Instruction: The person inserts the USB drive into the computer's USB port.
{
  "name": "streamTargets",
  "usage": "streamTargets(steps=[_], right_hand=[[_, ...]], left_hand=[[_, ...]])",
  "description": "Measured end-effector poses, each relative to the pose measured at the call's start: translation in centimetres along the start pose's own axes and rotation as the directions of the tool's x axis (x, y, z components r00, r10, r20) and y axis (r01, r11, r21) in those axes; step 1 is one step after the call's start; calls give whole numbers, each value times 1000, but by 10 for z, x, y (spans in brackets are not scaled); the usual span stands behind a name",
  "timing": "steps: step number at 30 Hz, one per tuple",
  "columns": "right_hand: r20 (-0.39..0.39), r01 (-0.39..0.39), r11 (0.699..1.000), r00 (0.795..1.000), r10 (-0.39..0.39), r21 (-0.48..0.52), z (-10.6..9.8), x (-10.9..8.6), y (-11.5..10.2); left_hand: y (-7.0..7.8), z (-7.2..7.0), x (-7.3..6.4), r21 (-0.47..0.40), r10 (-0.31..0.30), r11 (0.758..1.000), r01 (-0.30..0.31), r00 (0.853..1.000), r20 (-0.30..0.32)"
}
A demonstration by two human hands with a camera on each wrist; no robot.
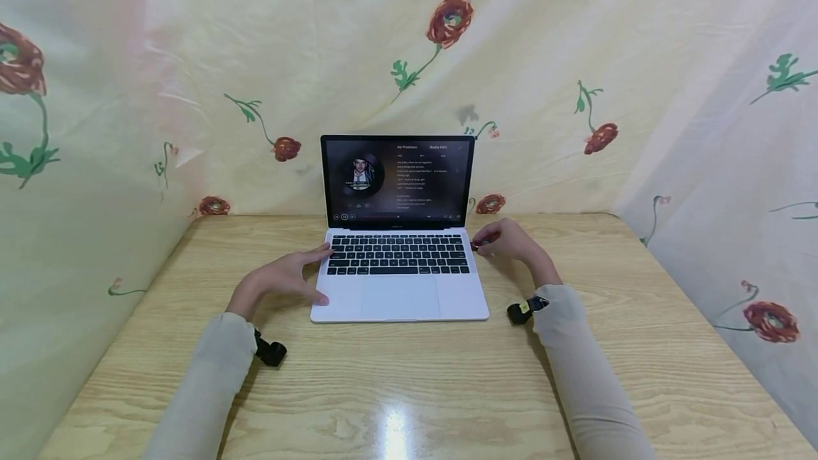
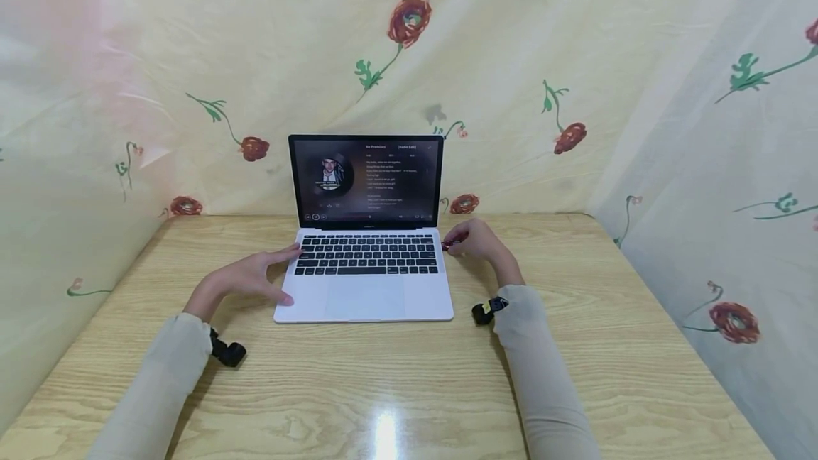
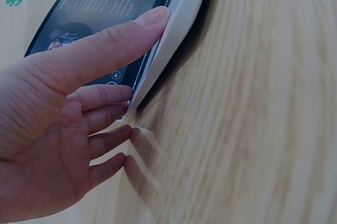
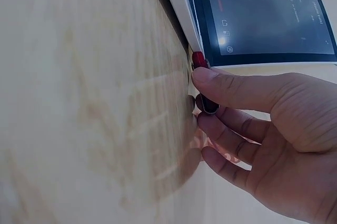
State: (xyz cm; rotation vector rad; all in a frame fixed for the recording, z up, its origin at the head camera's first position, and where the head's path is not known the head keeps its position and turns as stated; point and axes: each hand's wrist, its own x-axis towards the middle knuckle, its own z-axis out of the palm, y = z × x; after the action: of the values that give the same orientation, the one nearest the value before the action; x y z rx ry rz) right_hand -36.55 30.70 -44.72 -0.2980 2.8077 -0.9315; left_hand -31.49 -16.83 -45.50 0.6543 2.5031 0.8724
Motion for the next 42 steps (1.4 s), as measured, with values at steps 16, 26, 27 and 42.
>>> streamTargets(steps=[16,26,27,42], right_hand=[[0,21,1000,1000,-21,-10,0,-1,0],[-14,26,999,1000,-26,-19,2,1,-3],[-16,26,999,1000,-26,-20,2,1,-3],[-37,47,999,998,-48,-25,4,-1,-4]], left_hand=[[1,-1,0,1,1,1000,-1,1000,-3],[1,-1,0,1,3,1000,-3,1000,0],[1,-1,0,2,0,1000,0,1000,0],[1,0,0,-16,-15,1000,15,1000,-4]])
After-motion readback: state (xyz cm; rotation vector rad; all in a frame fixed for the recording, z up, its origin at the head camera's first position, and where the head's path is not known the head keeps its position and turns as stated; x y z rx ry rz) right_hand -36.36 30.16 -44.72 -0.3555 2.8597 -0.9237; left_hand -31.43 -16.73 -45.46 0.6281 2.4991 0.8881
